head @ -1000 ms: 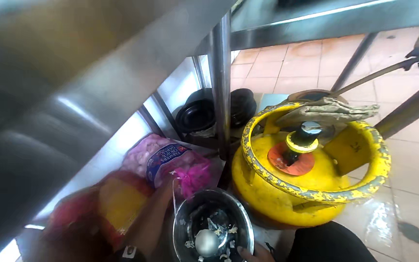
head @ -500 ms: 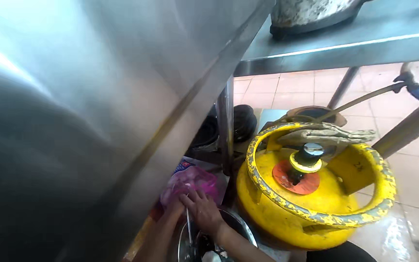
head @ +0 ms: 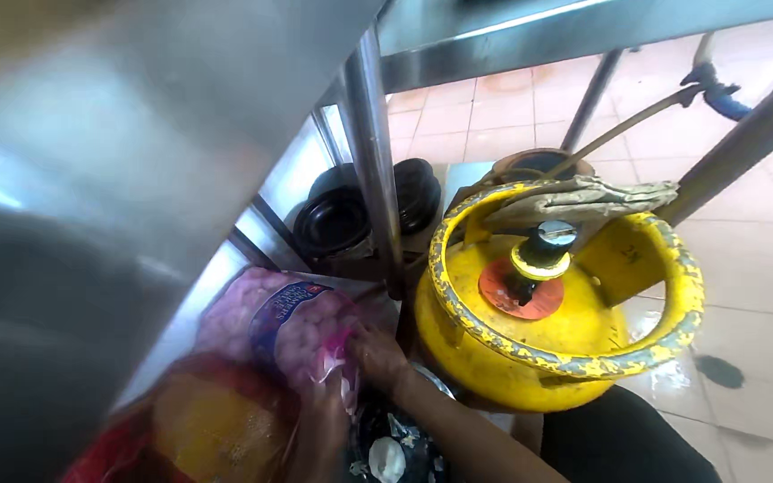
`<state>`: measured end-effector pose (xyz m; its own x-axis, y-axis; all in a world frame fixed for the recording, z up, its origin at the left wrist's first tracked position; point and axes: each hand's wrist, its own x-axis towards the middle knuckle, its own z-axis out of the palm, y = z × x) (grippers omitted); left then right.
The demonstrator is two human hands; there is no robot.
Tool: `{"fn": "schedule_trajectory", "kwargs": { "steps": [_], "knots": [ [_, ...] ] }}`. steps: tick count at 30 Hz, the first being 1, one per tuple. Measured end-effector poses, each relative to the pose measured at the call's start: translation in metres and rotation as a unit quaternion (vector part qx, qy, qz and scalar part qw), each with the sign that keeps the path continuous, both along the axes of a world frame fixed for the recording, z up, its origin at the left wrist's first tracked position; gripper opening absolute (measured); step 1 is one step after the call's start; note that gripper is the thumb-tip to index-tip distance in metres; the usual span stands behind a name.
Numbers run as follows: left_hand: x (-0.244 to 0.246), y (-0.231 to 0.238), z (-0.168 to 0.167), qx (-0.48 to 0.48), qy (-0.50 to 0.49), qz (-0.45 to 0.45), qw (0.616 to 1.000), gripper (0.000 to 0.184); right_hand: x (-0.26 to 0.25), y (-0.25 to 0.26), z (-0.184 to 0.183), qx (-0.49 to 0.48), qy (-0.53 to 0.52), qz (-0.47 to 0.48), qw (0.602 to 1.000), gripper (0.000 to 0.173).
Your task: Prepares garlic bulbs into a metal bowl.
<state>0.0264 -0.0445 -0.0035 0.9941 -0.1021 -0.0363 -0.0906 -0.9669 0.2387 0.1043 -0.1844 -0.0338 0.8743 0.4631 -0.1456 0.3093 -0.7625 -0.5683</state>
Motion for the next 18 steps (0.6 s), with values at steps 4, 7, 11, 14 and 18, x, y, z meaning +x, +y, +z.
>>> {"fn": "schedule_trajectory", "kwargs": {
  "steps": [4,7,11,14,18],
  "knots": [
    [-0.028,0.014,-0.029,-0.061,-0.218,0.021,0.974,0.040,-0.008,0.010,0.013,0.036,-0.018,0.003,0.999,0.027],
    [-0.035,0.020,-0.016,-0.078,-0.220,0.037,0.972,0.037,-0.013,0.016,0.008,0.056,-0.047,-0.007,0.997,0.024],
    [-0.044,0.024,-0.002,-0.081,-0.203,0.024,0.976,0.035,-0.015,0.016,0.010,0.075,-0.041,-0.030,0.996,0.025],
    [-0.060,0.018,0.002,-0.109,-0.248,-0.001,0.963,0.026,-0.007,0.000,0.001,0.068,0.007,-0.086,0.994,0.032],
    [-0.096,-0.011,-0.006,-0.292,-0.102,0.052,0.949,0.025,0.003,-0.025,-0.021,0.072,-0.037,-0.119,0.990,0.029]
  ]
}}
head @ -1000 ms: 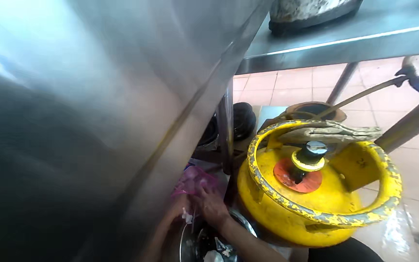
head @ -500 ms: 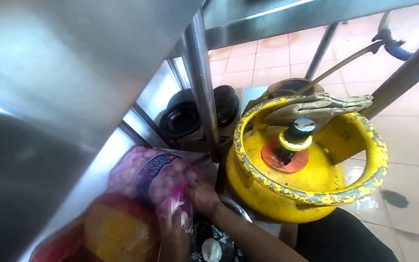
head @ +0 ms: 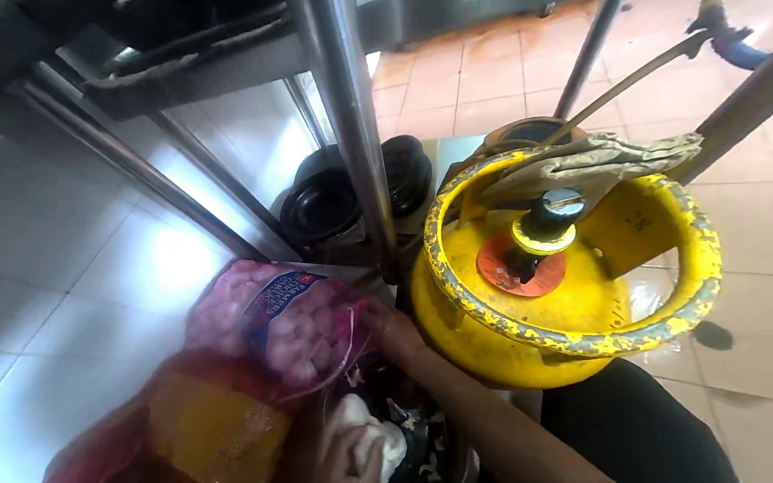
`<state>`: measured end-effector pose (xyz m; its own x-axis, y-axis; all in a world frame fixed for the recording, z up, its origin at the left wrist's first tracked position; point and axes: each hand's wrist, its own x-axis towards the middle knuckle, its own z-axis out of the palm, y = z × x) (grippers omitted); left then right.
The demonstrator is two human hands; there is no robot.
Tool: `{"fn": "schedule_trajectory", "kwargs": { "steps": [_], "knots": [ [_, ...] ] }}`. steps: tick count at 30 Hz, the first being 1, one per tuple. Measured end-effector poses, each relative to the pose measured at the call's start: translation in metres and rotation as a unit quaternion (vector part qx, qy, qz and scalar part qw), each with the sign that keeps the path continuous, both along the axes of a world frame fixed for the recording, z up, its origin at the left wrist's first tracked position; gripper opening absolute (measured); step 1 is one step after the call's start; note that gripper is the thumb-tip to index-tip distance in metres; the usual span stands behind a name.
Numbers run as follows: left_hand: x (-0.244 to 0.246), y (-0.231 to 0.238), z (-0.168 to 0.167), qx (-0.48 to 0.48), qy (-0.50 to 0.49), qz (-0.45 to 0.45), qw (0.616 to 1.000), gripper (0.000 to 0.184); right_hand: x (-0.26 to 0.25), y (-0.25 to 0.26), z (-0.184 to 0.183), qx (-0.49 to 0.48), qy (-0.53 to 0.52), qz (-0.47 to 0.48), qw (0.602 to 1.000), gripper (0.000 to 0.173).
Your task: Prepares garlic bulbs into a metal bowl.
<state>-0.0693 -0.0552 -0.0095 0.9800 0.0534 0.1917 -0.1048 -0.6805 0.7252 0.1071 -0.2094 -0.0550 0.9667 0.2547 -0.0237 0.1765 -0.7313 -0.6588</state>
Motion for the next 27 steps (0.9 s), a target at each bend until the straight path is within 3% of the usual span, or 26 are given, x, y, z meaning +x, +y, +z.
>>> {"fn": "schedule_trajectory", "kwargs": {
  "steps": [2,4,6,8,10,12,14,17,20,22,24,26,27],
  "knots": [
    [-0.007,-0.012,-0.021,-0.077,0.114,0.002,0.990,0.023,0.002,-0.001,0.000,0.006,0.017,-0.004,1.000,0.028],
    [-0.007,-0.013,-0.044,-0.061,0.163,-0.010,0.985,0.024,0.003,0.001,0.001,0.015,0.052,-0.020,0.998,0.029],
    [-0.001,-0.008,-0.046,-0.007,0.108,-0.037,0.993,0.025,-0.002,0.002,0.008,0.006,0.084,-0.021,0.996,0.037],
    [0.013,0.003,-0.029,0.068,-0.024,-0.062,0.995,0.021,-0.017,0.003,0.029,-0.051,0.100,-0.022,0.993,0.039],
    [0.040,0.021,-0.010,0.118,-0.125,-0.078,0.982,0.023,-0.041,0.004,0.048,-0.084,0.010,-0.052,0.995,0.028],
    [0.070,0.033,-0.002,0.110,-0.117,-0.074,0.984,0.025,-0.064,0.012,0.054,-0.038,-0.179,-0.074,0.980,0.018],
    [0.096,0.038,-0.003,0.015,-0.015,-0.051,0.998,0.029,-0.077,0.027,0.059,0.063,-0.256,-0.004,0.964,0.014],
    [0.131,0.032,-0.011,-0.242,0.101,0.047,0.964,0.035,-0.055,0.049,0.056,0.209,-0.022,0.120,0.970,0.029],
    [0.149,0.020,-0.011,-0.344,0.084,0.103,0.930,0.043,-0.011,0.061,0.026,0.146,0.064,0.158,0.974,0.043],
    [0.158,0.022,-0.012,-0.259,0.070,0.072,0.961,0.046,0.003,0.067,0.017,0.010,0.038,0.182,0.983,0.049],
    [0.163,0.030,-0.014,-0.039,0.116,0.040,0.992,0.045,0.005,0.065,0.013,-0.085,0.056,0.156,0.983,0.048],
    [0.172,0.031,-0.006,0.197,0.207,0.030,0.958,0.040,0.006,0.063,0.015,-0.136,0.082,0.150,0.976,0.039],
    [0.179,0.030,0.000,0.271,0.240,0.028,0.932,0.037,0.006,0.062,0.022,-0.157,0.084,0.158,0.971,0.037]
  ]
}}
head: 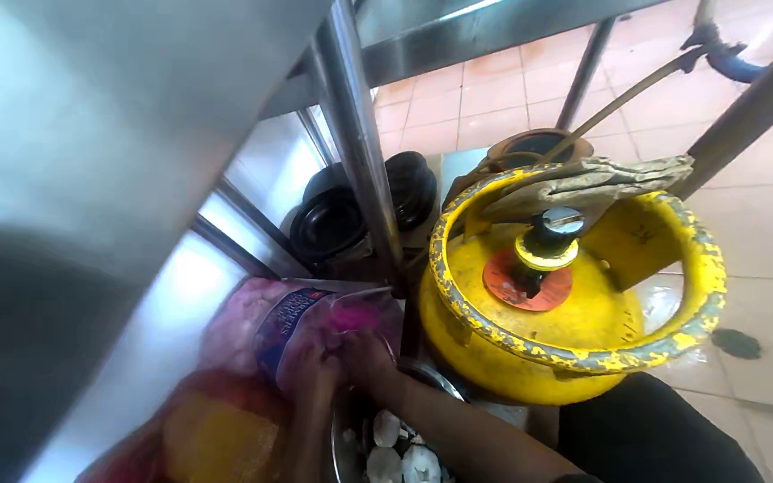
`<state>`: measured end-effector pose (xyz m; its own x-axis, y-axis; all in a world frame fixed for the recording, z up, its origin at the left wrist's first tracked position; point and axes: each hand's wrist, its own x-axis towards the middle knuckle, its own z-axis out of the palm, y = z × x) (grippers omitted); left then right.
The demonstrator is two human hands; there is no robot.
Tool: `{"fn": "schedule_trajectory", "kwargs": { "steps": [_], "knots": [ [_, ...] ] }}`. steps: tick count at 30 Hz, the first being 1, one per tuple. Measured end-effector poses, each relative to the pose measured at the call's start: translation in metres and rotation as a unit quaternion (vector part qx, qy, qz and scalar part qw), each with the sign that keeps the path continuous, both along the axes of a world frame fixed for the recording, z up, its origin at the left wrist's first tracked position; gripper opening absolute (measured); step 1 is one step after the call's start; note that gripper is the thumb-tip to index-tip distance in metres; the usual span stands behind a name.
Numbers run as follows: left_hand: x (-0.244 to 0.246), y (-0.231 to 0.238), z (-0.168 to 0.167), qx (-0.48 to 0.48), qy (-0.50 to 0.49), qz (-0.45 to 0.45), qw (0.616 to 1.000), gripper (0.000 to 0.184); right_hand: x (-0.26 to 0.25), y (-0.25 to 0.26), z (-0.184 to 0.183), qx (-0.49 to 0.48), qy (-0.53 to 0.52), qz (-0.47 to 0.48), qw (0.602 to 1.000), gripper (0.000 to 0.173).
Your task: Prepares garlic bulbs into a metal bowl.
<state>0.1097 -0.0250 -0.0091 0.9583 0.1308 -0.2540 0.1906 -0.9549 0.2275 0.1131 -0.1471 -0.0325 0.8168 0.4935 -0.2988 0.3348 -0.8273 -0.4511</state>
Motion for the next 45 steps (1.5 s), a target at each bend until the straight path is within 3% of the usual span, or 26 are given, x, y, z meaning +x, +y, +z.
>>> {"fn": "schedule_trajectory", "kwargs": {
  "steps": [2,4,9,11,13,16,19,20,22,24,26,28,31,33,37,39,45],
  "knots": [
    [0.011,0.002,0.011,0.077,0.032,0.002,0.996,0.034,-0.005,-0.003,0.010,-0.011,-0.022,0.005,1.000,0.037],
    [0.018,0.011,0.017,0.093,0.038,0.018,0.995,0.031,-0.014,-0.011,0.014,0.020,-0.023,0.000,1.000,0.036],
    [0.023,0.030,0.027,0.073,0.029,0.036,0.996,0.031,-0.023,-0.028,0.021,0.050,0.012,0.018,0.999,0.036],
    [0.012,0.026,0.021,0.071,-0.005,0.004,0.997,0.030,-0.022,-0.032,0.015,0.032,0.028,0.014,0.999,0.036],
    [-0.009,0.036,0.018,0.005,-0.045,-0.044,0.998,0.034,-0.017,-0.040,0.009,0.027,0.053,0.040,0.997,0.037],
    [-0.058,0.054,0.028,-0.087,-0.195,-0.076,0.974,0.031,-0.019,-0.053,0.011,0.067,0.050,0.075,0.994,0.038],
    [-0.101,0.044,0.072,-0.076,-0.412,-0.089,0.904,0.027,-0.028,-0.054,0.027,0.105,0.046,0.058,0.992,0.039],
    [-0.109,0.036,0.082,-0.105,-0.440,-0.101,0.886,0.026,-0.033,-0.052,0.028,0.106,0.049,0.052,0.992,0.040],
    [-0.114,0.015,0.085,-0.196,-0.371,-0.125,0.899,0.024,-0.042,-0.049,0.026,0.095,0.045,0.053,0.993,0.041],
    [-0.094,-0.005,0.066,-0.222,-0.190,-0.092,0.952,0.027,-0.050,-0.047,0.024,0.077,0.040,0.066,0.994,0.040],
    [-0.050,-0.017,0.039,-0.114,0.028,-0.046,0.992,0.033,-0.055,-0.045,0.023,0.051,0.047,0.082,0.994,0.043],
    [-0.010,-0.018,0.002,0.031,0.126,-0.062,0.990,0.034,-0.056,-0.042,0.024,0.023,0.049,0.092,0.994,0.047],
    [0.013,-0.010,-0.027,0.123,0.188,-0.097,0.970,0.049,-0.055,-0.039,0.021,0.014,0.048,0.086,0.995,0.044],
    [0.018,-0.012,-0.028,0.122,0.217,-0.104,0.963,0.050,-0.053,-0.038,0.021,0.020,0.057,0.072,0.996,0.043],
    [0.027,-0.002,-0.026,0.079,0.256,-0.208,0.941,0.044,-0.050,-0.049,0.018,0.072,0.067,0.019,0.995,0.038],
    [0.031,0.003,-0.030,0.105,0.290,-0.241,0.920,0.047,-0.048,-0.055,0.017,0.099,0.079,0.007,0.992,0.037],
    [0.040,0.019,-0.074,0.106,0.306,-0.247,0.913,0.043,-0.051,-0.057,0.011,0.091,0.067,0.010,0.994,0.032]
  ]
}}
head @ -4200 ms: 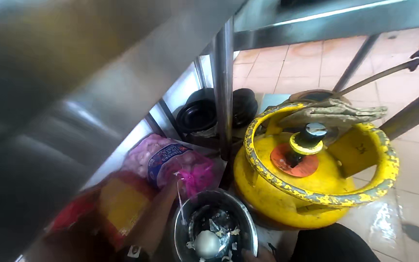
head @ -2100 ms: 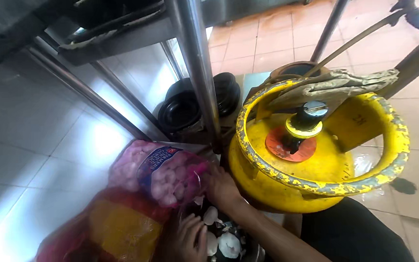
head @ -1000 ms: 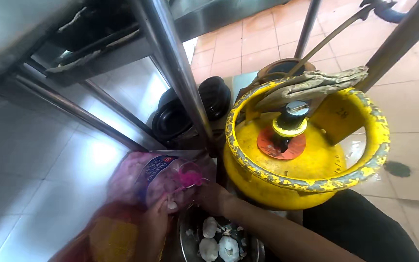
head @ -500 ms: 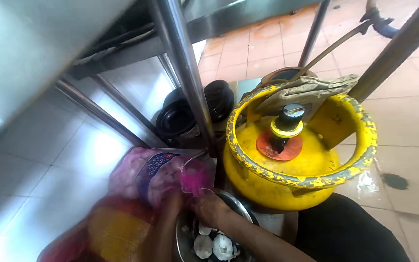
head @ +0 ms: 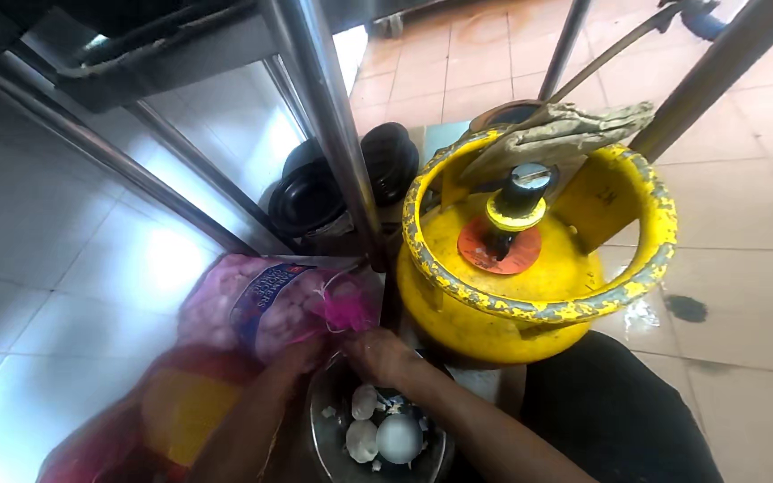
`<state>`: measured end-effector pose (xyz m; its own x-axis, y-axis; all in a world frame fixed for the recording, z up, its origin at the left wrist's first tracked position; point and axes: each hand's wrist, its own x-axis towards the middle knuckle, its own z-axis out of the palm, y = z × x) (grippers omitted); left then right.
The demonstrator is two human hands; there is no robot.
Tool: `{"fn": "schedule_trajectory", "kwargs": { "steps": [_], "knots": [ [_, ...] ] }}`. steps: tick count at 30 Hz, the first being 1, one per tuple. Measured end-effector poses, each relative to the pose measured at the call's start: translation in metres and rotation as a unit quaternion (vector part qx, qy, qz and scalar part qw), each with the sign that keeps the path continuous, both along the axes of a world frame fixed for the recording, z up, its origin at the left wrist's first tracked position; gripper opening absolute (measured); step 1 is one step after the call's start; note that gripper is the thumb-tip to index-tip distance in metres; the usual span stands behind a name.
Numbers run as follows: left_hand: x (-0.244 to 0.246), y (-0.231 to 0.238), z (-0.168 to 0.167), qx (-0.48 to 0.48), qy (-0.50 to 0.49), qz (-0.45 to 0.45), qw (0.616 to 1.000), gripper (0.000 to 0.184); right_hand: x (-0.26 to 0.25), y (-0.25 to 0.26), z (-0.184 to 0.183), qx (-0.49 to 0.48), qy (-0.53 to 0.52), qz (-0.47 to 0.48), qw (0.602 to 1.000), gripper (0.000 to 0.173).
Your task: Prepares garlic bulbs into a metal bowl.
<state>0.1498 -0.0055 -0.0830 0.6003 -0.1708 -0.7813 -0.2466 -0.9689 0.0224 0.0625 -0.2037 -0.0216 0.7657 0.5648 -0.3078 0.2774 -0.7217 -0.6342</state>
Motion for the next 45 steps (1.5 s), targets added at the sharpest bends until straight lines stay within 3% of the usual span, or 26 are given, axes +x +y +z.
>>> {"fn": "schedule_trajectory", "kwargs": {
  "steps": [3,6,8,11,13,16,21,22,24,26,27,30,32,35,37,40,43,45],
  "knots": [
    [-0.004,-0.010,0.018,-0.006,-0.052,0.016,0.999,0.044,0.002,-0.005,-0.008,0.022,-0.018,0.003,1.000,0.032],
    [-0.015,-0.030,0.078,-0.024,-0.097,0.075,0.992,0.040,0.001,-0.004,-0.014,0.059,-0.025,-0.034,0.997,0.032],
    [-0.028,-0.040,0.114,-0.067,-0.073,0.176,0.979,0.039,-0.004,-0.001,-0.010,0.116,-0.035,-0.085,0.989,0.030],
    [-0.052,-0.025,0.119,-0.261,-0.051,0.389,0.882,0.044,-0.002,0.002,0.000,0.175,-0.050,-0.126,0.975,0.024],
    [-0.076,-0.016,0.111,-0.320,-0.112,0.430,0.837,0.060,0.000,0.002,0.001,0.146,-0.029,-0.105,0.983,0.025],
    [-0.122,-0.020,0.108,-0.315,-0.183,0.348,0.864,0.073,0.002,-0.003,-0.010,0.149,-0.001,-0.101,0.984,0.029],
    [-0.175,-0.048,0.075,-0.293,-0.076,0.270,0.914,0.067,0.005,-0.004,-0.009,0.167,0.026,-0.143,0.975,0.030],
    [-0.174,-0.049,0.068,-0.290,-0.119,0.248,0.917,0.055,0.005,-0.003,-0.009,0.161,0.024,-0.141,0.977,0.029],
    [-0.157,-0.044,0.053,-0.321,-0.292,0.211,0.876,0.031,0.005,-0.004,-0.011,0.149,0.022,-0.136,0.979,0.030],
    [-0.123,-0.042,0.052,-0.305,-0.385,0.209,0.845,0.030,0.005,-0.005,-0.012,0.129,0.029,-0.126,0.983,0.030],
    [-0.104,-0.044,0.056,-0.266,-0.378,0.217,0.860,0.031,0.004,-0.004,-0.011,0.120,0.035,-0.122,0.985,0.031],
    [-0.044,-0.044,0.049,-0.099,-0.237,0.219,0.941,0.038,0.006,0.001,-0.009,0.103,0.039,-0.110,0.988,0.033],
    [-0.019,-0.028,0.019,-0.111,-0.181,0.231,0.950,0.044,0.008,0.003,-0.008,0.098,0.040,-0.103,0.989,0.034],
    [-0.011,-0.020,0.010,-0.128,-0.103,0.255,0.953,0.040,0.009,0.000,-0.011,0.099,0.036,-0.095,0.990,0.035],
    [-0.014,-0.007,0.001,-0.146,-0.087,0.195,0.966,0.040,0.009,-0.002,-0.015,0.111,0.031,-0.093,0.989,0.036],
    [-0.036,0.023,0.024,-0.241,-0.107,0.133,0.955,0.045,0.011,-0.005,-0.018,0.134,0.027,-0.099,0.986,0.030],
    [-0.068,0.050,0.057,-0.284,-0.168,0.072,0.941,0.042,0.009,-0.008,-0.017,0.123,0.031,-0.095,0.987,0.026],
    [-0.078,0.043,0.082,-0.273,-0.187,0.051,0.942,0.042,0.008,-0.008,-0.016,0.121,0.033,-0.089,0.988,0.026]
  ]
}}
